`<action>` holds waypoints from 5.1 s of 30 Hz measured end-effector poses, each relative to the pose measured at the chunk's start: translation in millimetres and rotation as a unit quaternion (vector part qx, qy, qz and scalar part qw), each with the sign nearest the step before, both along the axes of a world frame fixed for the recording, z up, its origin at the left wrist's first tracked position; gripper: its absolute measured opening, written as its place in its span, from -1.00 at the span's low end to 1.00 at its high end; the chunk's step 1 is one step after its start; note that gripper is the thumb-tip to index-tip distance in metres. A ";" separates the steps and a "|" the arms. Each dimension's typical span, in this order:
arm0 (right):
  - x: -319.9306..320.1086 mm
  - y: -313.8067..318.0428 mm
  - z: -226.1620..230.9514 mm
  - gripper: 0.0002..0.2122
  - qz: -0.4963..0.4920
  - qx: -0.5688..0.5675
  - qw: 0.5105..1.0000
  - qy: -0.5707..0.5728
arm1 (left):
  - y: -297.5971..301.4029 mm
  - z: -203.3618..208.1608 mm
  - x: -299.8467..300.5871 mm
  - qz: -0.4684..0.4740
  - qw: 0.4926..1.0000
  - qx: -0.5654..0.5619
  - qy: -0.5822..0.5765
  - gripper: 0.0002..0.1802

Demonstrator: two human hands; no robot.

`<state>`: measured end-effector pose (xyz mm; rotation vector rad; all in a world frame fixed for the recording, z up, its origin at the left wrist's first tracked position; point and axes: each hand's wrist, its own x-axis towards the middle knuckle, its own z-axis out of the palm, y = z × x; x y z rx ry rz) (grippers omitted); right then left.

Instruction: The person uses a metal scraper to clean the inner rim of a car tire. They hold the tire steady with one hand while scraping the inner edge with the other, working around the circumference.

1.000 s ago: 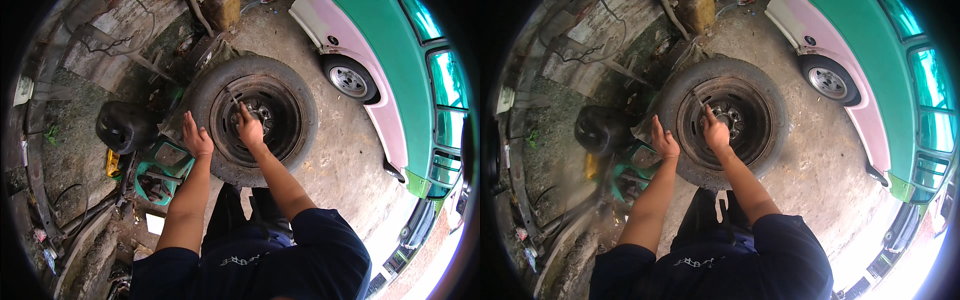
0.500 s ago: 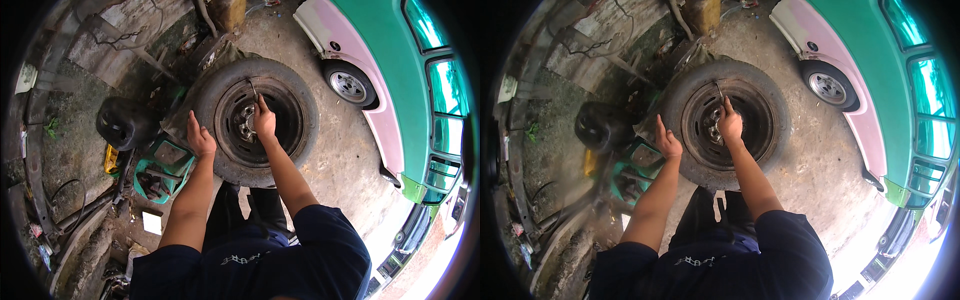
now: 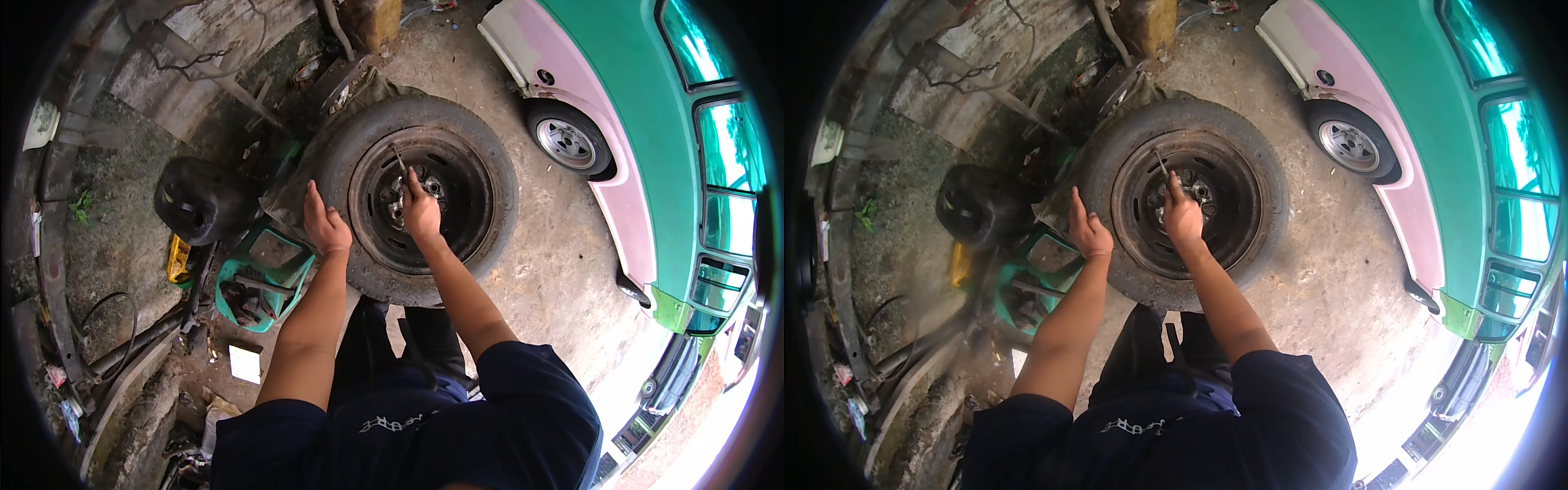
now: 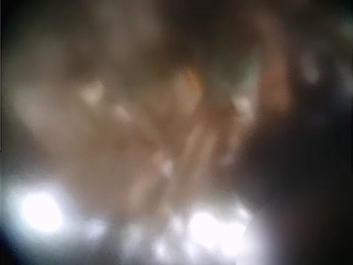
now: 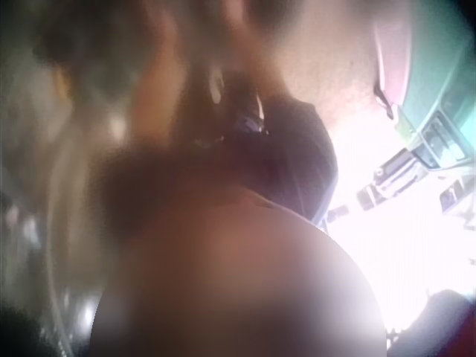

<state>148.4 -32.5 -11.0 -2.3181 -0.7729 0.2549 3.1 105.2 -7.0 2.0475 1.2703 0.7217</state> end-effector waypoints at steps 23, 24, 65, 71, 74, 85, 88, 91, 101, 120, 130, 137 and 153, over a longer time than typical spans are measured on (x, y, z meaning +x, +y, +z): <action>1.6 8.7 12.6 -0.54 0.003 -0.001 1.000 0.019 | 1.5 -0.4 -1.1 -0.006 1.000 0.012 -0.012 -0.29; -0.5 8.6 14.0 -0.54 0.025 0.014 1.000 0.004 | 1.7 -0.4 -0.8 -0.007 1.000 0.011 -0.013 -0.28; -20.9 2.2 43.4 -0.58 0.166 -0.164 0.968 0.096 | 3.2 -2.9 -1.0 -0.005 0.999 0.002 -0.039 -0.24; -36.5 1.4 45.2 -0.61 0.086 -0.099 0.988 0.087 | 1.5 -3.2 -2.0 -0.001 0.999 0.008 -0.044 -0.24; -61.3 -19.2 49.8 -0.58 0.131 -0.139 0.976 0.101 | -0.5 -4.0 -2.9 0.001 0.999 -0.003 -0.050 -0.24; -68.4 -0.2 43.8 -0.56 0.066 -0.104 0.991 0.060 | -23.4 -25.3 -50.4 0.026 0.986 -0.155 -0.059 -0.43; -82.0 -30.2 46.7 -0.55 0.114 -0.174 0.973 0.104 | -40.3 -32.2 -51.5 0.071 0.979 -0.177 -0.068 -0.44; -95.4 -59.1 52.4 -0.54 0.151 -0.206 0.960 0.110 | -48.4 -34.9 -45.6 0.112 0.974 -0.181 -0.078 -0.44; -68.0 -21.3 51.3 -0.55 0.090 -0.228 0.961 0.127 | -47.0 -26.9 -43.6 0.128 0.975 -0.176 -0.048 -0.46; -93.7 -62.9 68.3 -0.58 0.123 -0.181 0.964 0.154 | -46.2 -28.7 -44.2 0.132 0.974 -0.179 -0.042 -0.46; -85.0 -43.1 71.2 -0.58 0.114 -0.214 0.955 0.168 | -45.7 -16.9 -42.0 0.127 0.973 -0.192 -0.032 -0.44; -93.1 -96.2 82.0 -0.58 0.177 -0.249 0.945 0.122 | -46.0 -20.5 -42.6 0.121 0.974 -0.186 -0.042 -0.44; -72.3 -124.1 85.5 -0.56 0.225 -0.312 0.913 0.133 | -44.4 -22.3 -43.8 0.110 0.976 -0.178 -0.058 -0.43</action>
